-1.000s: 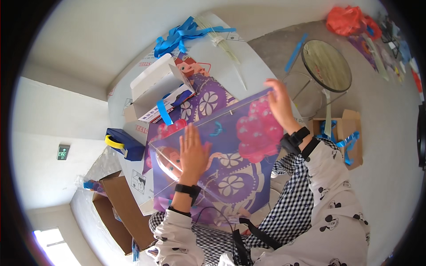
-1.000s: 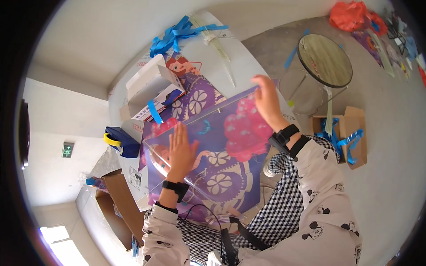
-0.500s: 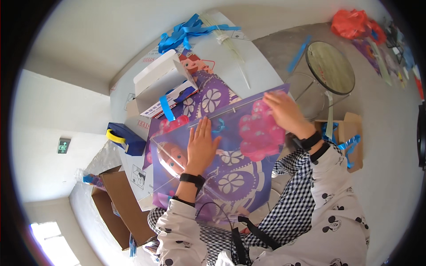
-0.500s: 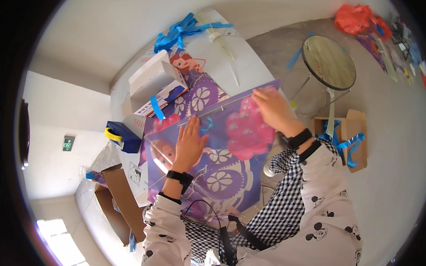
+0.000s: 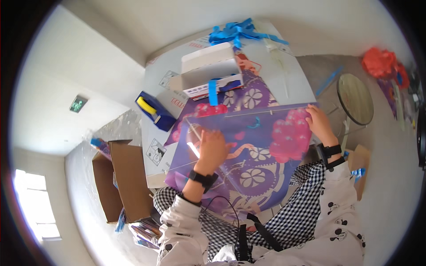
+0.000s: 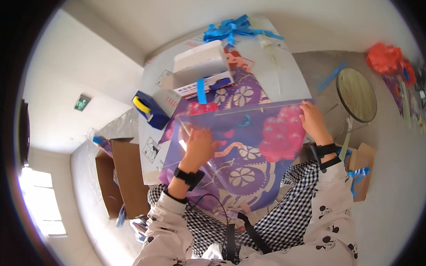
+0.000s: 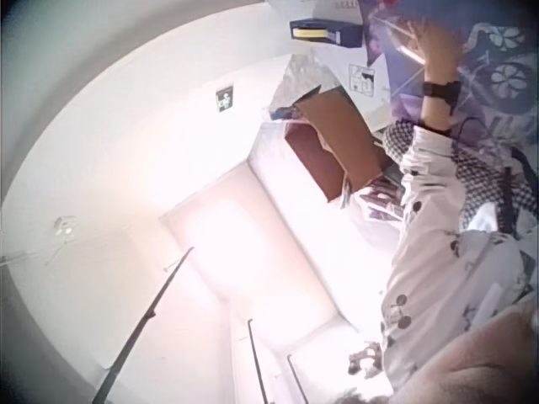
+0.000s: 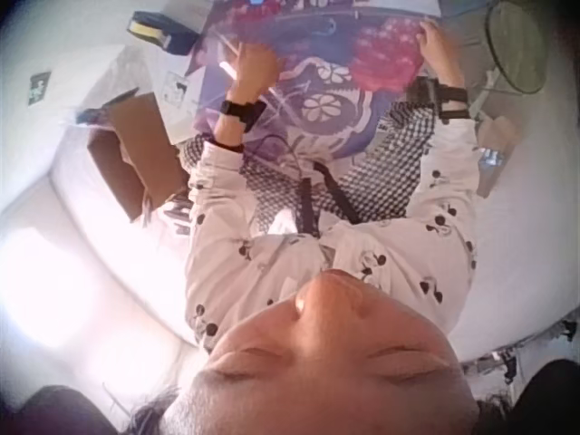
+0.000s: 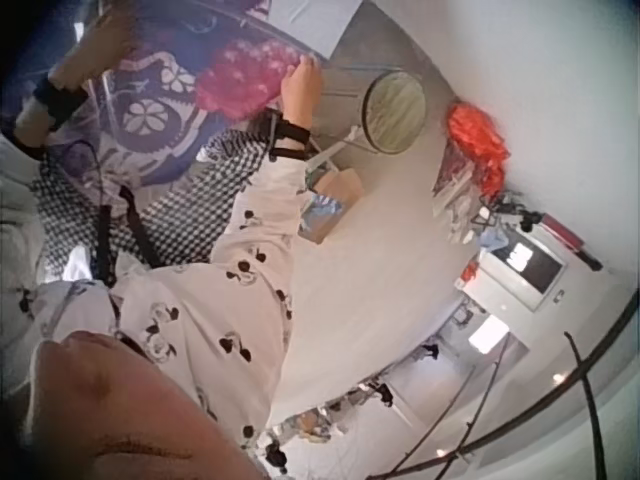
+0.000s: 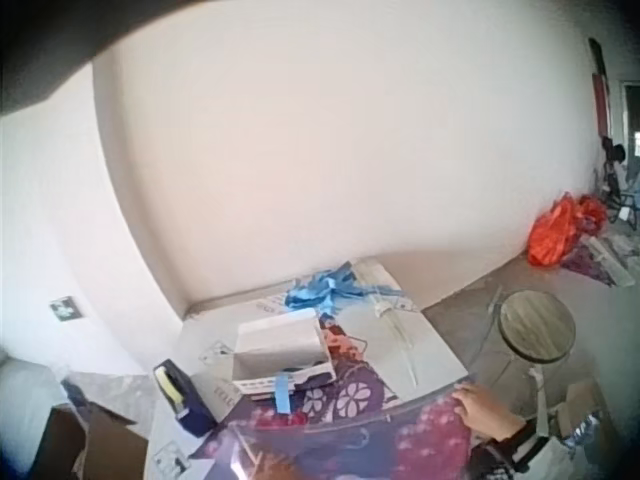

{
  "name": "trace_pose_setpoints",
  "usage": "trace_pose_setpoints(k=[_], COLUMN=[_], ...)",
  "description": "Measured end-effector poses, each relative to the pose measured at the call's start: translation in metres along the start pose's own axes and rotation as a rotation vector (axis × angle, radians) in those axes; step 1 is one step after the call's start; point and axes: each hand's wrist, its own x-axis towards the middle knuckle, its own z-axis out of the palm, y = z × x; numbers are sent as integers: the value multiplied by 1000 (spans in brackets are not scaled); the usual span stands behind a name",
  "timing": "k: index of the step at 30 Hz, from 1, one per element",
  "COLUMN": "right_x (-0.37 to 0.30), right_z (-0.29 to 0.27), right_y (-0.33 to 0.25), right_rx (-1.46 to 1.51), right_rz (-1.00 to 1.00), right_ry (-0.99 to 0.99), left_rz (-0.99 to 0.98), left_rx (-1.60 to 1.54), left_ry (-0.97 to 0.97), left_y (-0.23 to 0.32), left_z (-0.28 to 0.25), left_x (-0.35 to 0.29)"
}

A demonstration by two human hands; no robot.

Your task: Assembling a purple character-themed kite by attaching support rods and decorative ribbons using tape.

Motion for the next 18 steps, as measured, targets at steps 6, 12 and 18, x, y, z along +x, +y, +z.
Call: trace_pose_setpoints(k=[6, 12, 18], right_x=[6, 41, 130], right_z=[-11, 24, 110], right_y=[-57, -276, -414], right_rx=[-19, 492, 711], right_rz=[-95, -387, -371], right_ry=[-58, -312, -236], left_rz=[-99, -350, -350], left_rx=[-1002, -1482, -1881], left_ry=[-88, 381, 611], left_y=[-36, -132, -164], left_z=[-67, 19, 53], left_x=[-82, -69, -44])
